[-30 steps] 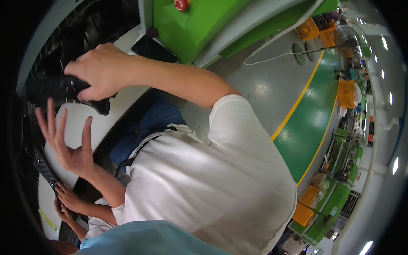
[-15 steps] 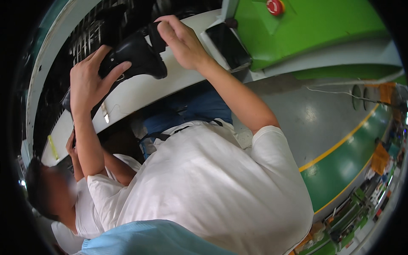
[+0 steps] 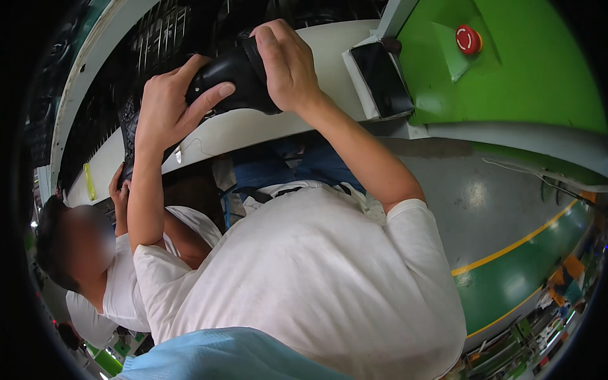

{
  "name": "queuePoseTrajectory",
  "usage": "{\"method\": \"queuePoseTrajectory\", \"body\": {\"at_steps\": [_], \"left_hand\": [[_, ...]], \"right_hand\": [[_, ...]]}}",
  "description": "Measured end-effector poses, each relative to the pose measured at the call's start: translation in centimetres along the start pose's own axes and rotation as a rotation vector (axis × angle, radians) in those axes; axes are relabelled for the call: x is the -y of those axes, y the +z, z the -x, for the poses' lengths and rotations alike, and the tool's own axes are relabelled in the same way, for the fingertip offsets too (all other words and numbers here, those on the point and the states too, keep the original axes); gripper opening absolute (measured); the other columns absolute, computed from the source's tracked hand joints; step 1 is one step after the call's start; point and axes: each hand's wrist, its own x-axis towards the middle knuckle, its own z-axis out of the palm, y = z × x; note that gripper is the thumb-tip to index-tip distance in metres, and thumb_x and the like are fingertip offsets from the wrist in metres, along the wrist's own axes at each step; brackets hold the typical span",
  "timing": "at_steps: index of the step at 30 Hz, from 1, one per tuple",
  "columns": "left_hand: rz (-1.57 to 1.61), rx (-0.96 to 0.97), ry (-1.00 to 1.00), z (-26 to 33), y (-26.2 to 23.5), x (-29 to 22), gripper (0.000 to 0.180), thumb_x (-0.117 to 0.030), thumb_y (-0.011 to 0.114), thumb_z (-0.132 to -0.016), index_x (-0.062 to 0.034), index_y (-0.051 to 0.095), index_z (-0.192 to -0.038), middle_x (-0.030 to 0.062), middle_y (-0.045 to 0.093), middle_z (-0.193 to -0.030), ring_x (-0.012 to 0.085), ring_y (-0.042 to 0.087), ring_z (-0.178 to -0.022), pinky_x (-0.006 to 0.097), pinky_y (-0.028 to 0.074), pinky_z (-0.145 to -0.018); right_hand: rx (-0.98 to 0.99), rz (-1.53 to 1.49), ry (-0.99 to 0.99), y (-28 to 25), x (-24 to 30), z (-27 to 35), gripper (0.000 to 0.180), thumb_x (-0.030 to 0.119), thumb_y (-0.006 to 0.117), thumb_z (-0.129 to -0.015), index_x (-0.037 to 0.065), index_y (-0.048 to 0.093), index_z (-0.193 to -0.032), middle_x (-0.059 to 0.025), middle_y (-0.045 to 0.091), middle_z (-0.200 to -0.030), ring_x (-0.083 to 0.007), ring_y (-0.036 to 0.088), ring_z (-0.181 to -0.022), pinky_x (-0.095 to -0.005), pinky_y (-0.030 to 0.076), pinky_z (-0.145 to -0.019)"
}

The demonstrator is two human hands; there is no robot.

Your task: The person inspects black leather boots on a factory assembly line. They rotate the boot to examine the sole, heel, and upper, and use a small tool to check the stitching or seams. The person then places the boot on the conveyor belt and picks up another one to repeat the process.

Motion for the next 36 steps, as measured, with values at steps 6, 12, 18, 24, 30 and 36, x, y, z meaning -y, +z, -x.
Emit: {"method": "queuePoseTrajectory", "body": {"at_steps": [6, 12, 18, 24, 30, 36], "left_hand": [[0.007, 0.063, -0.025, 0.0, 0.0, 0.1, 0.056, -0.053, 0.083, -0.100, -0.0005, 0.076, -0.119, 0.0173, 0.075, -0.076, 0.0365, 0.077, -0.067, 0.040, 0.058, -0.064], [0.030, 0.050, -0.024, -0.1, 0.0, 0.1, 0.056, -0.054, 0.083, -0.099, -0.0002, 0.076, -0.116, 0.0167, 0.074, -0.075, 0.0358, 0.077, -0.066, 0.040, 0.056, -0.062], [0.070, 0.000, 0.006, -0.9, 0.5, 0.1, 0.057, -0.055, 0.084, -0.098, -0.0004, 0.077, -0.112, 0.0168, 0.072, -0.071, 0.0355, 0.073, -0.061, 0.039, 0.053, -0.059], [0.104, -0.045, 0.076, -1.3, 0.9, -0.4, 0.061, -0.058, 0.089, -0.091, -0.0009, 0.077, -0.109, 0.0156, 0.073, -0.073, 0.0360, 0.071, -0.059, 0.038, 0.052, -0.056], [0.037, -0.059, 0.133, 0.2, 1.0, -2.7, 0.065, -0.062, 0.093, -0.084, -0.0032, 0.078, -0.108, 0.0132, 0.075, -0.077, 0.0336, 0.073, -0.062, 0.037, 0.052, -0.055], [0.139, -0.245, 0.151, 0.1, 1.9, -1.0, 0.051, -0.054, 0.088, -0.094, -0.0046, 0.080, -0.103, 0.0109, 0.076, -0.080, 0.0337, 0.073, -0.065, 0.038, 0.053, -0.059]], "right_hand": [[-0.077, -0.068, -0.128, 0.8, -1.4, -0.1, 0.034, 0.022, 0.044, -0.116, -0.001, 0.068, -0.114, -0.0127, 0.062, -0.092, -0.0263, 0.058, -0.075, -0.0397, 0.049, -0.072], [-0.060, 0.030, -0.214, 0.6, -1.3, -0.4, 0.034, 0.021, 0.043, -0.116, -0.001, 0.068, -0.113, -0.0129, 0.062, -0.092, -0.0269, 0.058, -0.075, -0.0400, 0.049, -0.072], [-0.054, 0.084, -0.168, 0.1, -1.2, -0.2, 0.032, 0.020, 0.044, -0.114, -0.001, 0.068, -0.112, -0.0136, 0.061, -0.092, -0.0290, 0.058, -0.075, -0.0420, 0.047, -0.070], [-0.006, 0.125, -0.246, -1.1, -1.1, 0.3, 0.030, 0.018, 0.044, -0.110, -0.004, 0.065, -0.109, -0.0189, 0.064, -0.102, -0.0343, 0.061, -0.081, -0.0441, 0.050, -0.074], [-0.003, 0.043, -0.192, -2.3, -0.6, 2.9, 0.039, 0.028, 0.044, -0.105, -0.004, 0.066, -0.115, -0.0215, 0.066, -0.108, -0.0351, 0.065, -0.090, -0.0438, 0.054, -0.083], [-0.001, 0.054, -0.188, -1.6, 0.3, 3.2, 0.046, 0.040, 0.052, -0.113, -0.003, 0.067, -0.120, -0.0209, 0.067, -0.117, -0.0354, 0.065, -0.098, -0.0433, 0.053, -0.089]]}}
